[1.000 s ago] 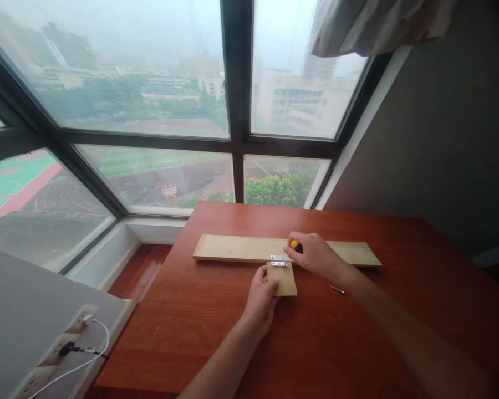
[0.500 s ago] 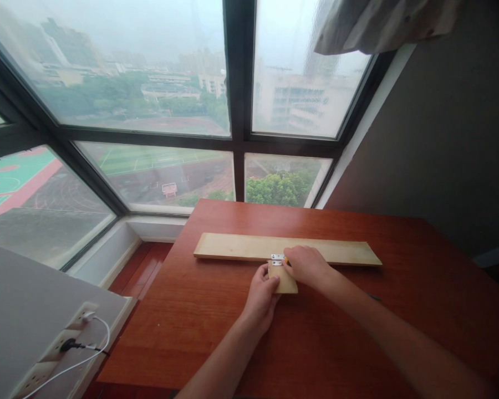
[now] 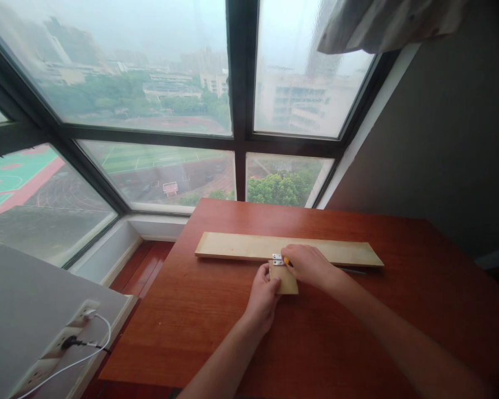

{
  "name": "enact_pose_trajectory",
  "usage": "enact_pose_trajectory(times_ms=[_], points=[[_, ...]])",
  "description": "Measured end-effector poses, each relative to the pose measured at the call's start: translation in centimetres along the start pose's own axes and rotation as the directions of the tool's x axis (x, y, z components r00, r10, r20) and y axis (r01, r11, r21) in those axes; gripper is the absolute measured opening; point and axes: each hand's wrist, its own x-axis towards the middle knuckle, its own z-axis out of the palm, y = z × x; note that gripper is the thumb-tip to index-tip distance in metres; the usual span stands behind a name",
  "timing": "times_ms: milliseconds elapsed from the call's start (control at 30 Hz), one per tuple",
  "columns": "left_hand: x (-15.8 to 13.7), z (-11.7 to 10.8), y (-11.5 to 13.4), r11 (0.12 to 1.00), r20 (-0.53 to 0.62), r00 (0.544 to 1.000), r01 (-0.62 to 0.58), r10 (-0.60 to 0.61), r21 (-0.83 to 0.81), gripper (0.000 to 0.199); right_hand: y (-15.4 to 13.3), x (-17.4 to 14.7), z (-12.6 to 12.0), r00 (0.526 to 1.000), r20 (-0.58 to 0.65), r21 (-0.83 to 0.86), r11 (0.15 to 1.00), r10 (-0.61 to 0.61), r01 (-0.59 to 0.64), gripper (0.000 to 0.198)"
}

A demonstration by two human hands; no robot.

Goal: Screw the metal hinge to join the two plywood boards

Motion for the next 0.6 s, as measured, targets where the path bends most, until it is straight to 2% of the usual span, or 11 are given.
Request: enact_pose_trajectory(times_ms=[300, 433, 600], points=[[-0.29, 0.24, 0.28, 1.000, -0.022, 1.000, 0.009, -0.009, 0.024, 0.046, 0.25, 0.17, -0.68, 0.992, -0.069, -0.004, 0.994, 0.107, -0.107, 0.021], [-0.28, 0.23, 0.28, 1.000, -0.030, 1.000, 0.006, -0.005, 0.021, 0.046, 0.09, 0.19, -0.20, 0.986, -0.028, -0.030, 0.986, 0.165, -0.166, 0.035], [-0.25, 0.25, 0.26, 1.000, -0.034, 0.999, 0.012, -0.011, 0.026, 0.046, -0.10, 0.24, 0.25, 0.989, 0.010, -0.053, 0.988, 0.147, -0.147, 0.029]])
